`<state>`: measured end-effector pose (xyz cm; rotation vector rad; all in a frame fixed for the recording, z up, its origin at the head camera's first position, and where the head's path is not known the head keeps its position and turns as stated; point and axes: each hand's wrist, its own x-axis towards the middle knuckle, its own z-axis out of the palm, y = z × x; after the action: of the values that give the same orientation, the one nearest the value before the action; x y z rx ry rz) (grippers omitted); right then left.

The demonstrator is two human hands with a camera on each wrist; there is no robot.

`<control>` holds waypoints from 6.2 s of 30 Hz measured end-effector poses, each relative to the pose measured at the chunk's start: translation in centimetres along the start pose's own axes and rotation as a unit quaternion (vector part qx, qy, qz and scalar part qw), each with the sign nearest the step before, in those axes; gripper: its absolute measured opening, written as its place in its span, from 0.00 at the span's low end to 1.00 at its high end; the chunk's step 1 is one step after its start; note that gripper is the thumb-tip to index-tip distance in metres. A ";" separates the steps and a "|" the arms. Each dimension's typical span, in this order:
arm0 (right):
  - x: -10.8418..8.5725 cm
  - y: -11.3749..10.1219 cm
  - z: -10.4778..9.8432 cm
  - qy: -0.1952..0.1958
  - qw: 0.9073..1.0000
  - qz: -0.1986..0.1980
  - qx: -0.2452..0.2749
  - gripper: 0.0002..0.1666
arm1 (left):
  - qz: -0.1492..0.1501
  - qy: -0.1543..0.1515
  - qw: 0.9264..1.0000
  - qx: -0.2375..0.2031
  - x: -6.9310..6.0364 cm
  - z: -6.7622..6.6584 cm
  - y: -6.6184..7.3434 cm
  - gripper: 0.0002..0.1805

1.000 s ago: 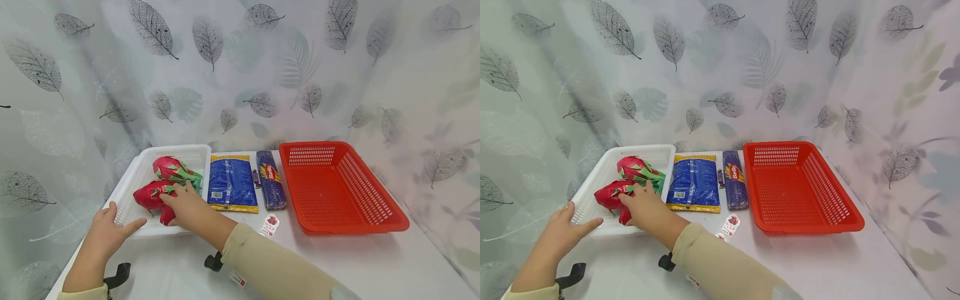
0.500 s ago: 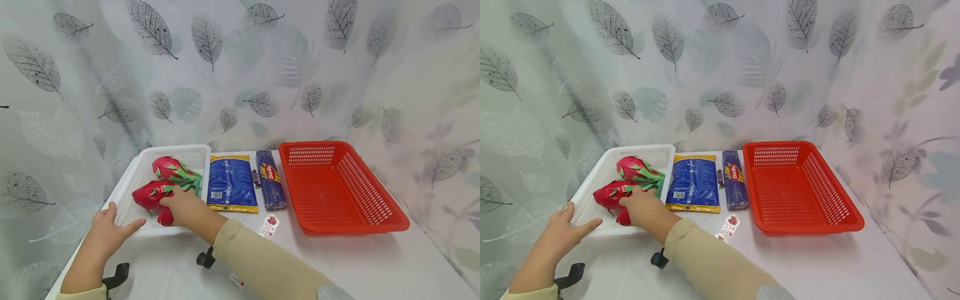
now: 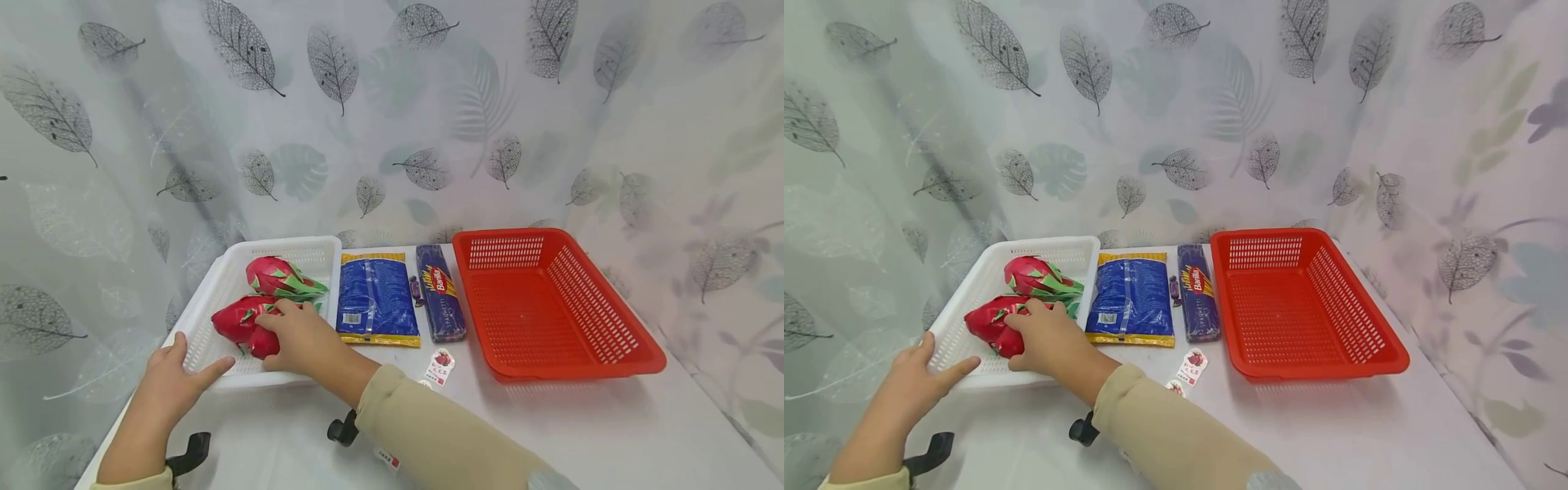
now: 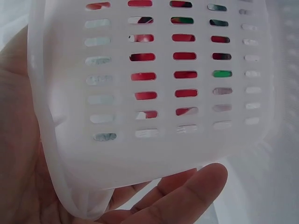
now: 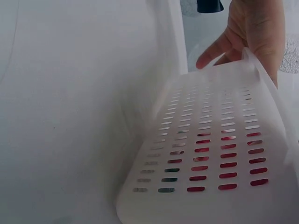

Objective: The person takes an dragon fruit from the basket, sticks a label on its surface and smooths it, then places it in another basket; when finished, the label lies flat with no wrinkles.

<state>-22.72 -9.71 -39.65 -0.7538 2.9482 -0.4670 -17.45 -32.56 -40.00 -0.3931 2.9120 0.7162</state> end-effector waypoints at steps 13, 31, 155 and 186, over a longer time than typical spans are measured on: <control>-1.5 0.3 -0.3 0.072 0.996 -0.027 0.054 0.45 | -0.004 -0.005 1.000 0.003 0.2 0.0 -0.2 0.74; -4.3 2.2 -2.2 0.163 0.943 -0.069 0.281 0.43 | -0.005 -0.009 1.000 -0.007 -0.3 -0.1 0.5 0.72; -18.7 7.6 -2.8 -0.010 0.998 0.006 0.067 0.37 | -0.044 -0.002 0.999 -0.019 -0.2 0.2 0.6 0.70; -26.9 14.5 -7.0 0.138 0.950 0.188 0.208 0.23 | 0.480 0.128 0.861 -0.110 -14.2 5.6 17.8 0.18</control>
<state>-6.71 17.12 -37.78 -0.0802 2.9588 -1.1827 -8.41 -11.61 -34.64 1.1317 3.1523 1.1620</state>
